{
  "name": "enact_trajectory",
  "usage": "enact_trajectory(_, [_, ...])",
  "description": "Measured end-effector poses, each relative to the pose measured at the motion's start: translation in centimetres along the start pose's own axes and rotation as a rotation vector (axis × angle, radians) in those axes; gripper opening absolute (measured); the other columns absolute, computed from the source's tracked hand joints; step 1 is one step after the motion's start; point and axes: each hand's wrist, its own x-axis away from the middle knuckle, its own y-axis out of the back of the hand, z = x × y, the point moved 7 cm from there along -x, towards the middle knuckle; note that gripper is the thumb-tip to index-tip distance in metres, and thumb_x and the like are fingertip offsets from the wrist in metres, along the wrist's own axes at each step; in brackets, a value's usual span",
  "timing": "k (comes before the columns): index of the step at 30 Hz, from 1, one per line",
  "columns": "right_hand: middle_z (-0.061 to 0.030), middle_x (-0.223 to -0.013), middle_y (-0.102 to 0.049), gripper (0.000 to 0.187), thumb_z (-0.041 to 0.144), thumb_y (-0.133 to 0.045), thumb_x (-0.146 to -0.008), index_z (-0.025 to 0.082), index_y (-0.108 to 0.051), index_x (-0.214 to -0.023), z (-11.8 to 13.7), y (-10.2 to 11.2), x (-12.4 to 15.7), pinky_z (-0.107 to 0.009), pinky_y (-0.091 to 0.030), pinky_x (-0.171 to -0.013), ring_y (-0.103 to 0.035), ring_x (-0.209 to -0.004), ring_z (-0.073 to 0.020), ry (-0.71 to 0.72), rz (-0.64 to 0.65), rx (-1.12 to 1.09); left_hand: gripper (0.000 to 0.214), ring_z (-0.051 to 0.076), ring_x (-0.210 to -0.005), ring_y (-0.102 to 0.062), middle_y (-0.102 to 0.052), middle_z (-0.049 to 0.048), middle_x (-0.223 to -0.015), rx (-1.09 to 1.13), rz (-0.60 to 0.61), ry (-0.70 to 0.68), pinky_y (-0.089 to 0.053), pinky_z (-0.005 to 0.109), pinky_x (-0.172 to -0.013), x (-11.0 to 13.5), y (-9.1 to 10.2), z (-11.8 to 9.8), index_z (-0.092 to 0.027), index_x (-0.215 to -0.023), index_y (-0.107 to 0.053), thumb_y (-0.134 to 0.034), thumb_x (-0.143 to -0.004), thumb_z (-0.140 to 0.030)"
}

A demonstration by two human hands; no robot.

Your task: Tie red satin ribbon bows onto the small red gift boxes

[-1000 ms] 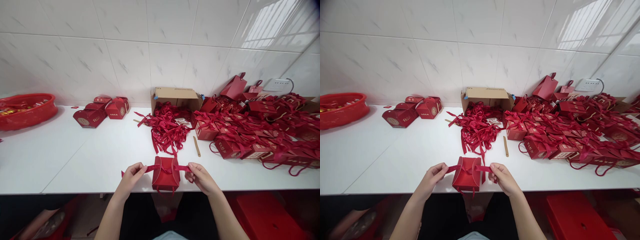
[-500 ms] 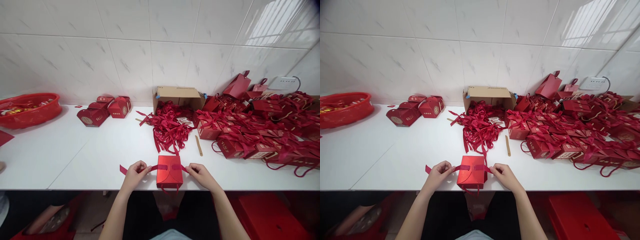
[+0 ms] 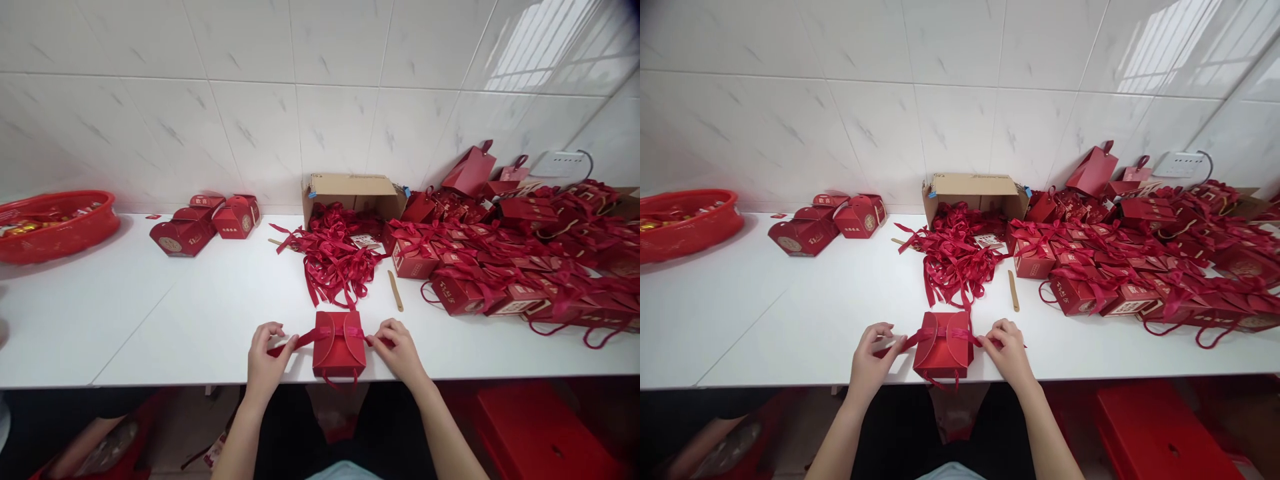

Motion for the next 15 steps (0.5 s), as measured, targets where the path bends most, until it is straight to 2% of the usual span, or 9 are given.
enact_trajectory(2, [-0.0086,-0.091,-0.053,0.027,0.047,-0.058,-0.080,0.021,-0.060,-0.083,0.3,2.2,0.8,-0.042,-0.039,-0.084,-0.049,-0.093,-0.0257,-0.003,-0.257,0.006,0.024,0.018,-0.077,-0.054,-0.058,0.0030,-0.078,-0.062,0.010,-0.042,-0.042,0.028,-0.073,0.8,0.5,-0.9,-0.020,-0.066,-0.052,-0.063,-0.074,-0.039])
enact_trajectory(3, [-0.0088,-0.092,-0.052,0.026,0.046,-0.055,-0.082,0.021,-0.058,-0.086,0.4,3.2,1.6,-0.042,-0.039,-0.084,-0.049,-0.094,-0.0255,-0.018,-0.375,-0.022,0.024,0.018,-0.073,-0.053,-0.058,0.0027,-0.073,-0.071,0.085,-0.031,-0.042,0.027,-0.070,1.3,0.3,-1.1,-0.020,-0.065,-0.055,-0.061,-0.076,-0.040])
enact_trajectory(4, [-0.0081,-0.089,-0.051,0.025,0.045,-0.051,-0.085,0.021,-0.056,-0.084,0.4,3.8,2.3,-0.040,-0.040,-0.081,-0.049,-0.090,-0.0242,-0.039,-0.438,-0.066,0.025,0.017,-0.066,-0.052,-0.058,0.0021,-0.068,-0.072,0.187,0.002,-0.041,0.027,-0.065,1.9,-0.1,-1.2,-0.020,-0.066,-0.059,-0.058,-0.079,-0.041])
enact_trajectory(5, [-0.0068,-0.082,-0.051,0.027,0.044,-0.046,-0.088,0.021,-0.055,-0.078,0.5,3.9,2.9,-0.038,-0.040,-0.075,-0.050,-0.082,-0.0225,-0.064,-0.429,-0.120,0.026,0.016,-0.061,-0.050,-0.058,0.0017,-0.064,-0.068,0.292,0.046,-0.040,0.026,-0.061,2.6,-0.6,-1.2,-0.019,-0.070,-0.063,-0.055,-0.080,-0.042])
enact_trajectory(6, [-0.0052,-0.074,-0.049,0.032,0.044,-0.041,-0.090,0.021,-0.054,-0.072,0.6,3.5,3.2,-0.035,-0.040,-0.068,-0.049,-0.072,-0.0206,-0.090,-0.351,-0.179,0.029,0.016,-0.058,-0.049,-0.059,0.0015,-0.061,-0.060,0.381,0.091,-0.039,0.026,-0.058,3.3,-1.0,-1.1,-0.019,-0.076,-0.067,-0.053,-0.081,-0.044])
enact_trajectory(8, [-0.0029,-0.063,-0.046,0.041,0.047,-0.036,-0.092,0.020,-0.057,-0.068,1.1,1.4,3.8,-0.032,-0.038,-0.058,-0.045,-0.059,-0.0178,-0.147,-0.065,-0.288,0.033,0.017,-0.057,-0.051,-0.061,0.0014,-0.060,-0.052,0.485,0.148,-0.040,0.025,-0.058,4.4,-1.6,-1.3,-0.020,-0.089,-0.071,-0.050,-0.083,-0.045])
enact_trajectory(10, [-0.0023,-0.061,-0.049,0.042,0.050,-0.037,-0.091,0.019,-0.064,-0.083,1.9,-0.9,4.5,-0.031,-0.038,-0.055,-0.046,-0.057,-0.0171,-0.201,0.212,-0.355,0.034,0.019,-0.057,-0.053,-0.061,0.0012,-0.057,-0.075,0.511,0.155,-0.041,0.026,-0.059,4.7,-2.0,-1.6,-0.022,-0.095,-0.071,-0.049,-0.083,-0.045])
enact_trajectory(12, [-0.0017,-0.064,-0.053,0.042,0.051,-0.040,-0.090,0.020,-0.062,-0.107,2.5,-2.3,5.0,-0.031,-0.040,-0.058,-0.050,-0.060,-0.0174,-0.238,0.365,-0.378,0.032,0.019,-0.057,-0.055,-0.063,0.0013,-0.060,-0.108,0.531,0.137,-0.040,0.026,-0.059,4.7,-2.5,-1.8,-0.025,-0.098,-0.071,-0.049,-0.083,-0.043])
enact_trajectory(15, [0.0015,-0.059,-0.055,0.052,0.052,-0.040,-0.090,0.020,-0.046,-0.131,2.6,-3.4,5.1,-0.028,-0.038,-0.053,-0.047,-0.052,-0.0142,-0.315,0.476,-0.417,0.035,0.019,-0.061,-0.058,-0.068,0.0020,-0.070,-0.074,0.568,0.169,-0.040,0.026,-0.060,4.7,-3.1,-1.5,-0.028,-0.111,-0.066,-0.049,-0.083,-0.041])
